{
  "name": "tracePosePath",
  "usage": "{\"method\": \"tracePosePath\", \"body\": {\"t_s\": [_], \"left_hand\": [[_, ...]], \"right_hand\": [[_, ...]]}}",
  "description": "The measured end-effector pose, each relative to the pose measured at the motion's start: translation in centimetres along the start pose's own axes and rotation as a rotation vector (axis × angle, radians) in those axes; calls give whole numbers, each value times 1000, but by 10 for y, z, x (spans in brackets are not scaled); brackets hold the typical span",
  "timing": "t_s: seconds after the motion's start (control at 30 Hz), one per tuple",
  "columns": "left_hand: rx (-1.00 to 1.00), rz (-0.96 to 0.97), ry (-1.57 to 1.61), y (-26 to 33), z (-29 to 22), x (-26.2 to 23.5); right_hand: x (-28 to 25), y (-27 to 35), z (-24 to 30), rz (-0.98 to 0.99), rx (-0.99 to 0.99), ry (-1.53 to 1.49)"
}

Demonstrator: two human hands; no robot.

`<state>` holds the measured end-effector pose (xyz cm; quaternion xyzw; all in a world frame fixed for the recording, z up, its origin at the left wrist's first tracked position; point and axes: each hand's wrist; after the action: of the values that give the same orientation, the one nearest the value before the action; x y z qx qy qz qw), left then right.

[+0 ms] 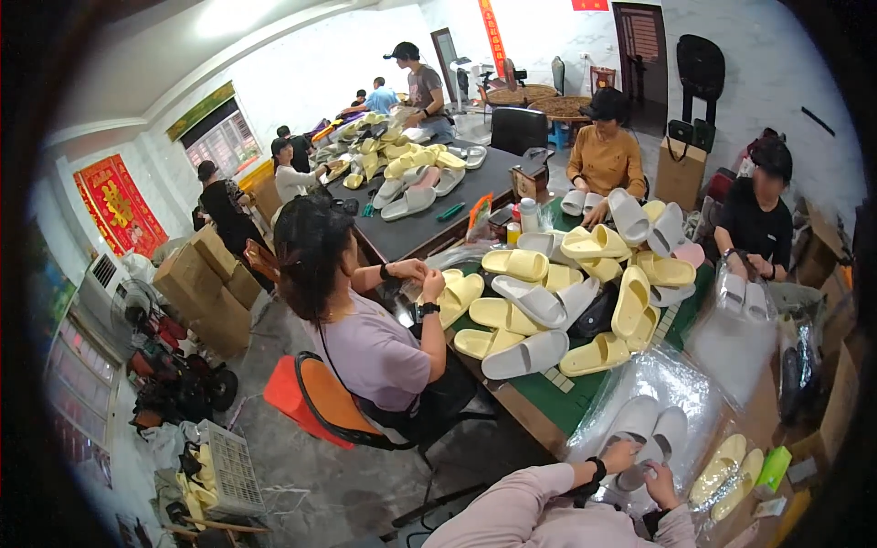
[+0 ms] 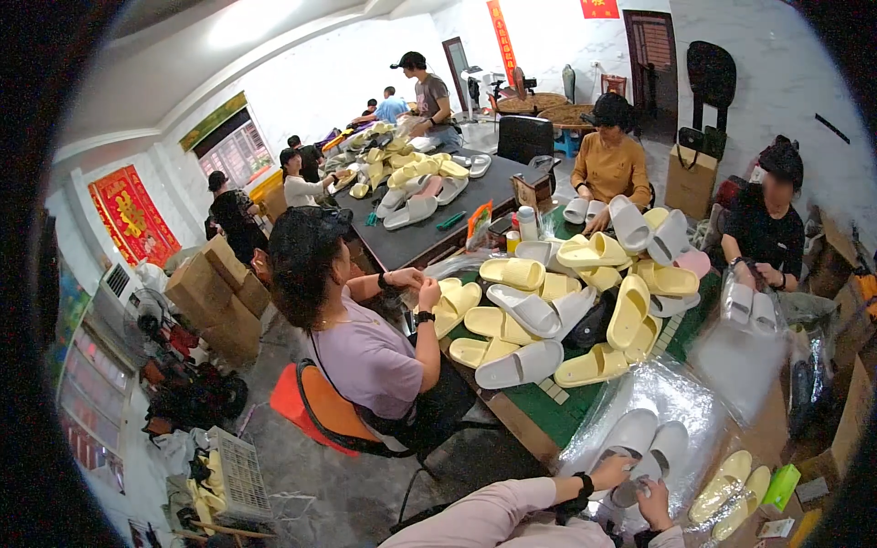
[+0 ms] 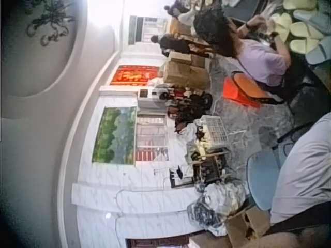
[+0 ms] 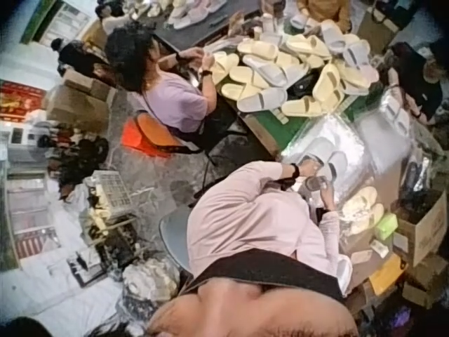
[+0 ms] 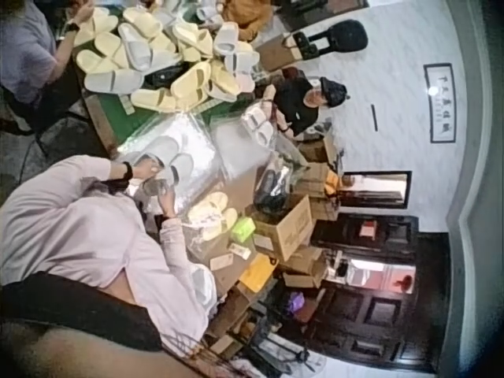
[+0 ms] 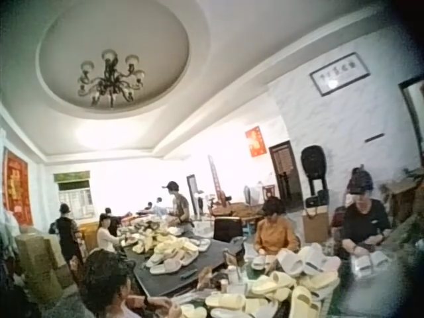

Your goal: Packaging various colored slippers into plastic bags for shipment.

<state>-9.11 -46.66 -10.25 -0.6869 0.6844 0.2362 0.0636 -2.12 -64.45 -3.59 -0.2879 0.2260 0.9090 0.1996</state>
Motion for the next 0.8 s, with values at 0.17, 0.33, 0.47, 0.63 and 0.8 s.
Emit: {"method": "tracePosePath", "body": {"t_s": [0.17,0.33,0.47,0.63,0.8], "left_hand": [[-138,-222,-296,33,-13,-5],[-239,-109,-251,48,-25,-11],[-269,-31,-267,49,-15,-14],[-218,196,-436,41,38,7],[-123,206,-395,47,35,2]], "right_hand": [[12,-22,-20,56,68,119],[10,-31,-10,89,120,85],[-6,-51,8,237,95,1],[22,-78,-3,174,195,165],[41,-87,-12,-26,210,244]]}}
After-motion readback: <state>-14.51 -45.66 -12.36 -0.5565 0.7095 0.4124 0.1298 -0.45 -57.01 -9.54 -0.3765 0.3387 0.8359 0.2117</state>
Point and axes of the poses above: each hand's wrist, its own y-axis away from the middle knuckle, its own x-axis out of the palm, z = x × y, and after that the axes turned 12 degrees about z, right-handed
